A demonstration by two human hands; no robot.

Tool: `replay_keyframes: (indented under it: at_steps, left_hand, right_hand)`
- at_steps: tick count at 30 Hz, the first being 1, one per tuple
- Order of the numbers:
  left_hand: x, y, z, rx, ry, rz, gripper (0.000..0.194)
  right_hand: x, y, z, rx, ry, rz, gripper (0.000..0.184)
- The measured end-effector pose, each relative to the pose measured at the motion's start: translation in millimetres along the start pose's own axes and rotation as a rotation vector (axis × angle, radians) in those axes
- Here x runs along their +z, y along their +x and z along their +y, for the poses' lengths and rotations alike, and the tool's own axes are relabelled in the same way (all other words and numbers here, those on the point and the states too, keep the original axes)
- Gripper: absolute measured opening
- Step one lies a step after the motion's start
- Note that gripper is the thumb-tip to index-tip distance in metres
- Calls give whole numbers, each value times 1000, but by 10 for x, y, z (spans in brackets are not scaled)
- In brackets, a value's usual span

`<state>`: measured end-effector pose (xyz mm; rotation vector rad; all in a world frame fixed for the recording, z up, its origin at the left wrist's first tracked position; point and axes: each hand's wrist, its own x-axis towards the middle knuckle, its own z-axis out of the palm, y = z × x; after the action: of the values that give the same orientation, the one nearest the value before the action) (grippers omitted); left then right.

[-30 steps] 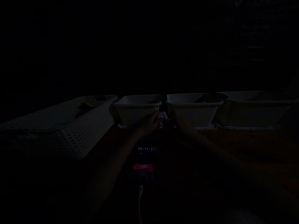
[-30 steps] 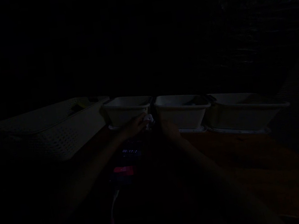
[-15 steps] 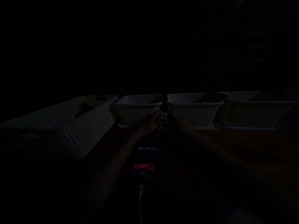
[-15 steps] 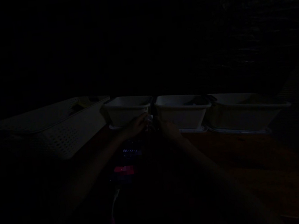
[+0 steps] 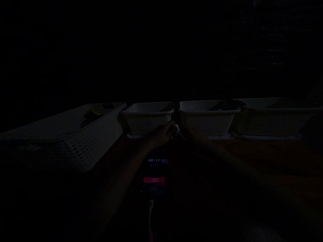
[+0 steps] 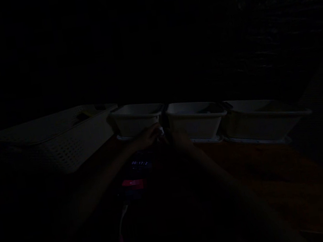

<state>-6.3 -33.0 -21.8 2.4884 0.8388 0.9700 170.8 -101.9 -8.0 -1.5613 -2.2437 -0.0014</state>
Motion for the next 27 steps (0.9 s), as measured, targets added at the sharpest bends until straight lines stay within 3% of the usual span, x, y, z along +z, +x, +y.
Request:
replay_keyframes:
  at_steps: [7, 14, 22, 27]
  left_hand:
    - [-5, -20, 54, -34, 52, -18, 24]
    - [-67, -32, 216, -100, 73, 62, 25]
    - [-89, -15, 190, -66, 78, 67, 23]
    - [-105, -3, 189, -42, 34, 66, 24]
  right_hand:
    - [0, 5, 101, 47, -112, -1, 55]
    - [-78, -15, 80, 82, -71, 226, 58]
    - [-54, 0, 76, 110, -64, 112, 43]
    - [-46, 2, 56, 120, -101, 87, 47]
